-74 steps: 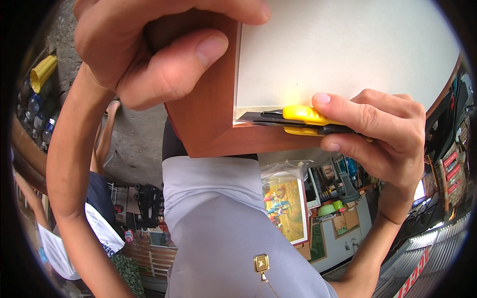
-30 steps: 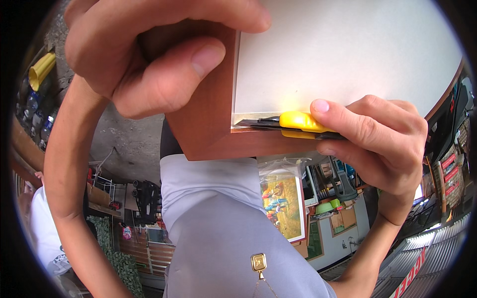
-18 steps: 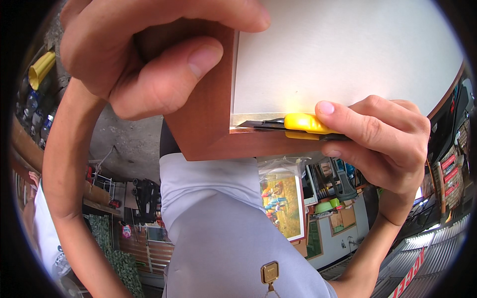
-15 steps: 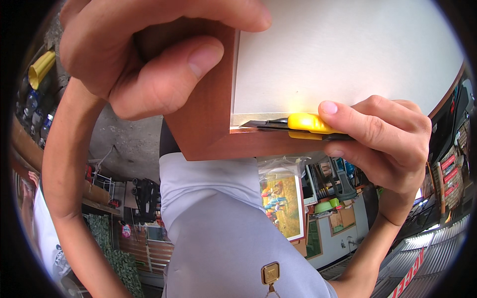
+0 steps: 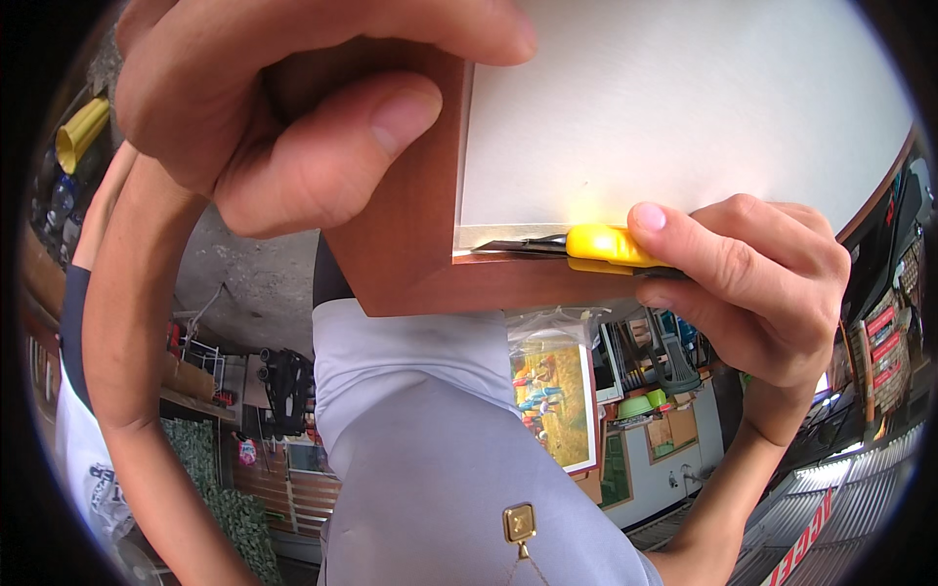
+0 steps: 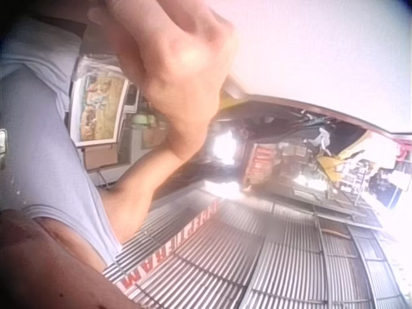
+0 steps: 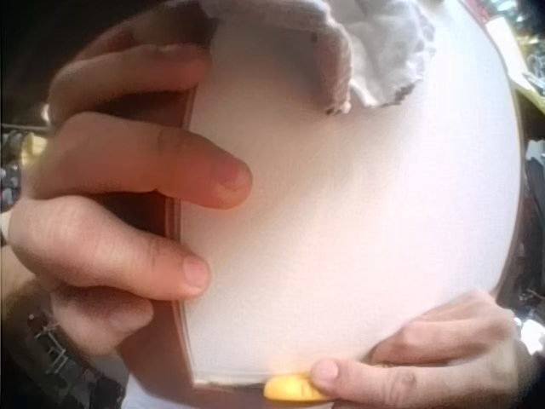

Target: The person places a wooden frame on a red table, then applies masking tape along the inner edge of the frame. They use a utility knife to trim the tape flush with the frame and wipe the surface with a cloth. The person repeats the taping and trimming process on multiple sides of the frame.

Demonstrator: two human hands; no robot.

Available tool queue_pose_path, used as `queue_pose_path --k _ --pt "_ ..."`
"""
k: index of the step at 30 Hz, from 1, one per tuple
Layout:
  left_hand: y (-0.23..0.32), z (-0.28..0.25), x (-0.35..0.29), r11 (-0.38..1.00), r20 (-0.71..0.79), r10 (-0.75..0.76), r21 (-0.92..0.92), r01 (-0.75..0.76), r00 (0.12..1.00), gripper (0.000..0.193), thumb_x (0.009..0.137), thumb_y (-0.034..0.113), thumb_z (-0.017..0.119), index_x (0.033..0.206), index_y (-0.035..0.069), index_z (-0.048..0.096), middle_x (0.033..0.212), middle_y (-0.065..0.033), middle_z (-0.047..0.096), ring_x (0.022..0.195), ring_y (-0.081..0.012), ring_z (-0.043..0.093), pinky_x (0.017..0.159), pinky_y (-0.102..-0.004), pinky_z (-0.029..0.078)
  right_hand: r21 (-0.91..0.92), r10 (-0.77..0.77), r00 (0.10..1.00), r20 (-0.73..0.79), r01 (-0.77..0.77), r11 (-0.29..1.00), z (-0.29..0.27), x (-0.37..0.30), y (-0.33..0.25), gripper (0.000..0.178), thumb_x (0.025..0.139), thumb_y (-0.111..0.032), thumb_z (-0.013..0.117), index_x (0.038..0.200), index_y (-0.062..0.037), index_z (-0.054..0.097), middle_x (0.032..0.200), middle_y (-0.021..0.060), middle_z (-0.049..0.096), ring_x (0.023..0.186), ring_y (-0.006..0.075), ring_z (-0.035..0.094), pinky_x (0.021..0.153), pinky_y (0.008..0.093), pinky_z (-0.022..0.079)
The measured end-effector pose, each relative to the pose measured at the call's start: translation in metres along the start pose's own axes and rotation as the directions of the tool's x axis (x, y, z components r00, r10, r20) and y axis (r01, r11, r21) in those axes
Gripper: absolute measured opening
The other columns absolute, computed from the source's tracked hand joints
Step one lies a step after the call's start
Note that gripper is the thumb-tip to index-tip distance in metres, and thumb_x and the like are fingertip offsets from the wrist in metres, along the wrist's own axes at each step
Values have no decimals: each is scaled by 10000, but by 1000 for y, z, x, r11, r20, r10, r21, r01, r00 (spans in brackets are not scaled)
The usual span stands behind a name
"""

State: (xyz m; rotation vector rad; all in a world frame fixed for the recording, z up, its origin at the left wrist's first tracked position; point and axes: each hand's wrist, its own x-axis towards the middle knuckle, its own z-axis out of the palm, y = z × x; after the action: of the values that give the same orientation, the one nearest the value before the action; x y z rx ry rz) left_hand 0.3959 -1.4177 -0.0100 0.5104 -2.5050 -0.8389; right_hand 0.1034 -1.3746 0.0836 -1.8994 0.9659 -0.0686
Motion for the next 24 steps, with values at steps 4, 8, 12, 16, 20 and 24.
queue_pose_path --k 4,8,12,16,20,24 --pt "-2 2 -1 1000 -8 1 -4 -1 1000 412 714 199 515 1039 -4 668 1163 -279 591 918 -309 626 824 -358 490 2 -10 1000 -19 10 1000 5 -1 2 447 718 -217 767 1132 -62 702 694 60 648 543 141 601 473 253 443" --pt "-1 5 -2 1000 -8 2 -1 -2 1000 413 714 198 515 1041 -3 667 1166 -280 591 920 -309 626 825 -358 491 50 -37 998 -51 40 998 9 -2 7 447 721 -221 767 1130 -52 700 697 62 652 549 141 609 465 252 442" --pt "-4 -1 1 1000 -7 9 -9 -9 1000 413 715 197 515 1043 -3 666 1168 -281 590 922 -310 626 827 -359 491 55 -50 998 -44 52 997 3 2 3 448 717 -216 768 1121 -36 699 699 66 656 547 141 612 457 253 441" --pt "0 6 -4 1000 -3 -17 12 17 1000 414 715 197 515 1046 -3 665 1171 -282 589 923 -310 625 828 -359 491 73 -92 995 -33 94 993 9 3 14 445 713 -211 767 1113 -26 700 697 66 655 541 141 609 453 253 439" --pt "-12 -6 4 998 -14 48 -42 -49 999 415 716 196 514 1048 -3 664 1173 -283 588 925 -311 625 830 -359 491 51 -9 998 -54 12 999 1 4 -10 443 709 -211 766 1107 -25 702 695 63 654 536 140 604 450 254 436" --pt "1 5 -2 1000 0 -17 6 17 1000 415 716 195 514 1050 -2 662 1176 -284 587 927 -312 625 831 -360 491 67 -82 996 -33 84 994 9 2 12 447 706 -210 766 1108 -26 702 694 62 652 533 140 600 450 256 435"
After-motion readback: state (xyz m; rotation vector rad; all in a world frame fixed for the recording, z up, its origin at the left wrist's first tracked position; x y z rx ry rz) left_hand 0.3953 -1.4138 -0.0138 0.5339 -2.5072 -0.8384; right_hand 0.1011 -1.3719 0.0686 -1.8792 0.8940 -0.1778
